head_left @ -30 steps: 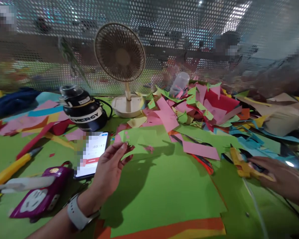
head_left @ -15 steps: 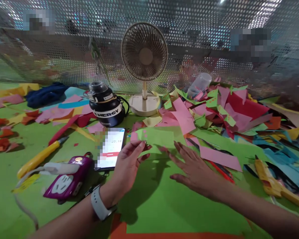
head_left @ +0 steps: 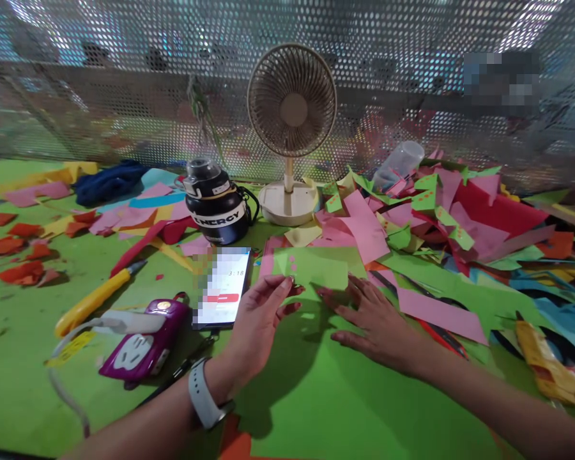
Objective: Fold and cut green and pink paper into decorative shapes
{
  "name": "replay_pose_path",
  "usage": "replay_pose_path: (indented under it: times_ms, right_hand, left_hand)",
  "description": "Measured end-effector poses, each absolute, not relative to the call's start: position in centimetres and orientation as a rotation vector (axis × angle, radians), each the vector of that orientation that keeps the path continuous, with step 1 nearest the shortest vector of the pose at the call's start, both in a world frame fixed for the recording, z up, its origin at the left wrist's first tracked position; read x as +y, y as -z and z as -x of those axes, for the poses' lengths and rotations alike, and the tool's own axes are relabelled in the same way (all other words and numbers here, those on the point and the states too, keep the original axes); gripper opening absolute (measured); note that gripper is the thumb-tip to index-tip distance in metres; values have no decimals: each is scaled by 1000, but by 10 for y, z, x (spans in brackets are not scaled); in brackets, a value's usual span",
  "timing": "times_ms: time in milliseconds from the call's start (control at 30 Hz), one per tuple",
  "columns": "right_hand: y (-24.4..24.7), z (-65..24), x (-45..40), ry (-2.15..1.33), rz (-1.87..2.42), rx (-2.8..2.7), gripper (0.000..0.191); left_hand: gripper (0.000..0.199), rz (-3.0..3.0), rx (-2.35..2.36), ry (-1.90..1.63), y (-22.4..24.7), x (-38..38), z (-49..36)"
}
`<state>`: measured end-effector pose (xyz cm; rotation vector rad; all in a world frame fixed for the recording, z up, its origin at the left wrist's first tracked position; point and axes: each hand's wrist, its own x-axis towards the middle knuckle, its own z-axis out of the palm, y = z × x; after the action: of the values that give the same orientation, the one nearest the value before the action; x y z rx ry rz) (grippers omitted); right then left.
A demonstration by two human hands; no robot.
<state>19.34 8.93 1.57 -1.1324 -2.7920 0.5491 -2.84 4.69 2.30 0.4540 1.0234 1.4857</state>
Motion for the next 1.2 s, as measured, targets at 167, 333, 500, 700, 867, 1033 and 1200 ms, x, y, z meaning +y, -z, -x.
replay_pose_path:
  times_ms: [167,333,500,700,867,1033,1200]
  right_hand:
    - [-30,-207,82,-1131,1343,-2382,51]
    - [-37,-211,81,-1785,1135,-1403,53]
    - [-44,-207,80,-1780,1035,-1083,44]
    - [-66,-197,82,-1590,1052,-968,33]
    - [-63,-173,83,-1597,1012,-1123,34]
    - [-50,-149,77,-1499,1087,-1564,44]
    - [-47,-138,73,-1279,1120,-1883,51]
  left_hand:
    - [27,-435,1035,-1493,-22,48,29]
    - [29,-419,1049,-1493,-21,50,29]
    - [30,-386,1047,-1453,-18,48,28]
    - [28,-419,1011,-1427,-18,44,26]
    - [29,-458,991,-1407,-17,41,24]
    - [30,-445,964,-1366,-15,38,21]
    - [28,-444,956,-1355,-15,37,20]
